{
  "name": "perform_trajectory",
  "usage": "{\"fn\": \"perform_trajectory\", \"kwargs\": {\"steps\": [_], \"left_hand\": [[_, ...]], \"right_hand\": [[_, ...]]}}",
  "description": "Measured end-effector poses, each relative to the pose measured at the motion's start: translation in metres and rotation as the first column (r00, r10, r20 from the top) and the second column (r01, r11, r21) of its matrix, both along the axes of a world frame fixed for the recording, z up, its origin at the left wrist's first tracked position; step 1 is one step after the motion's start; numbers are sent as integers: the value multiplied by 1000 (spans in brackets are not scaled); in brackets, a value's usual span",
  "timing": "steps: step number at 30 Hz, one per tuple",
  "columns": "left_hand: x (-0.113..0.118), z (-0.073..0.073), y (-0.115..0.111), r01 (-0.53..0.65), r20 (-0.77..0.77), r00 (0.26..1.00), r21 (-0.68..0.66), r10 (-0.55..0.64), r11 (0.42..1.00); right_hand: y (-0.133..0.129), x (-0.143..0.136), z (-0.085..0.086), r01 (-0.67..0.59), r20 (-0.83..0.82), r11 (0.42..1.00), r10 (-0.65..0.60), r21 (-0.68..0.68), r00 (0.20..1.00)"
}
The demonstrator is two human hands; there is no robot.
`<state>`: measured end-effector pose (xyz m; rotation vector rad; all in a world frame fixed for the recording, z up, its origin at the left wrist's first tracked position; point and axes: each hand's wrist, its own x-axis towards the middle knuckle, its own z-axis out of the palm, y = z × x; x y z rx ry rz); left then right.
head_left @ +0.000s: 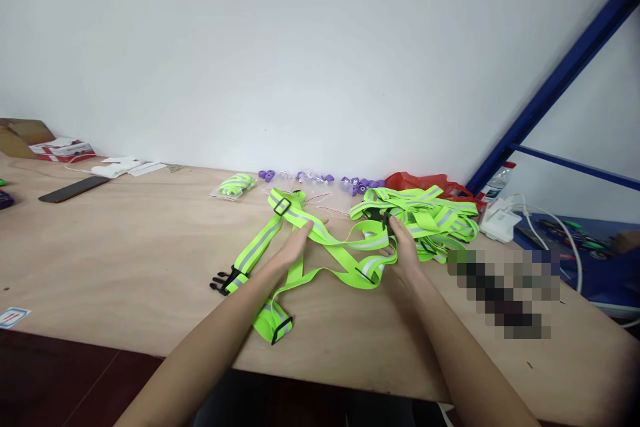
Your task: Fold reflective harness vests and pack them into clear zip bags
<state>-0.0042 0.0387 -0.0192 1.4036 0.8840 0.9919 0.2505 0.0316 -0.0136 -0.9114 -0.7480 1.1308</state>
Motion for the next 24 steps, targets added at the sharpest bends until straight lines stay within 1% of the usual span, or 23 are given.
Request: {"fn": "perform_trajectory", "kwargs": {"steps": [2,3,4,7,8,12,15,18,20,21,24], "left_hand": [[-1,-4,8,-48,210,975,-136,77,989],[-2,-5,13,-50,278,955,-196,104,979],[-4,-6,16,-57,319,938,-245,136,968],[-9,-5,24,-101,362,902,-358,237,928],[-11,-3,25,-99,383,887,-386,257,917],[-15,4,25,-29,520,805,-447,286,894],[-15,7,24,-29,565,754,-482,335,876],[-14,8,22,-25,612,718,-452,330,892],[-13,8,21,-4,629,720,-418,293,908],[-13,8,21,14,623,733,-412,271,911],[-10,3,21,78,552,808,-446,205,892]], "right_hand": [[-3,-2,2,-46,27,998,47,-44,999],[-4,-3,2,-54,36,997,56,-54,998],[-4,-4,2,-61,46,997,63,-47,997],[-3,-5,0,-88,39,996,88,-1,995],[-2,-6,-1,-94,34,995,94,13,995],[3,-3,-6,-83,26,992,81,92,996],[8,0,-11,-32,8,986,31,166,999],[12,3,-16,16,-4,983,-15,185,1000],[13,3,-16,45,-11,980,-43,192,999],[12,3,-16,57,-15,979,-55,195,998],[10,2,-13,85,-23,977,-82,194,996]]}}
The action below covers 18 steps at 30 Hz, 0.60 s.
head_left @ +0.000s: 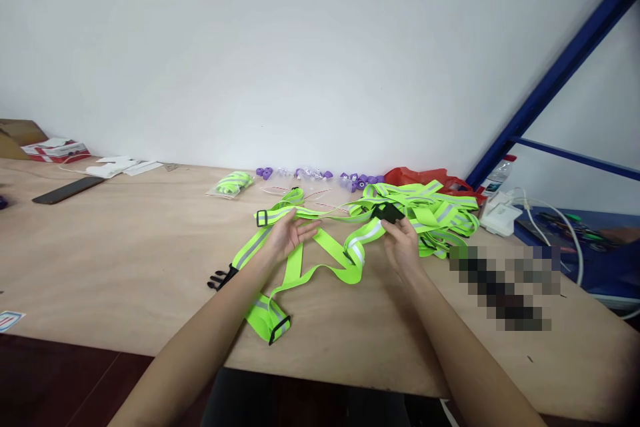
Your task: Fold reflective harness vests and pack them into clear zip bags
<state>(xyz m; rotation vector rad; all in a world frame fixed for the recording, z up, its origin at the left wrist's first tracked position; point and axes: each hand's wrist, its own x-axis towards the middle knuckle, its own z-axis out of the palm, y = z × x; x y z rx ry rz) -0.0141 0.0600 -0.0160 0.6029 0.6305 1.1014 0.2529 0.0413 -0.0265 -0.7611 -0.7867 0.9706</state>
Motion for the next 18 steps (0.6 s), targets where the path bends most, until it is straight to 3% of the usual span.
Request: {"fn": "perform_trajectory", "kwargs": {"steps": [4,6,8,9,11,14,16,18], "left_hand": [[2,-8,1,105,-178,978,-20,-106,994],[2,-9,-2,143,-285,951,69,-117,987],[3,-8,-8,218,-457,885,243,-87,945],[4,-6,-13,286,-564,824,338,-50,897],[7,-2,-23,488,-750,661,465,35,738],[16,0,-35,735,-872,468,475,145,483],[21,-1,-40,785,-884,410,467,224,407],[24,-2,-42,809,-890,351,445,291,385]], "right_hand": [[-2,-1,3,15,3,1000,-15,-21,1000],[-2,0,4,10,20,1000,-10,-25,1000],[-3,0,4,15,39,1000,-14,-16,999],[-3,-1,4,24,47,1000,-24,-11,999],[-5,-3,5,43,63,999,-43,-9,997],[-6,-7,6,75,61,997,-73,-19,995],[-5,-7,7,112,27,994,-111,-20,993],[-3,-4,8,163,-29,987,-163,-12,986]]}}
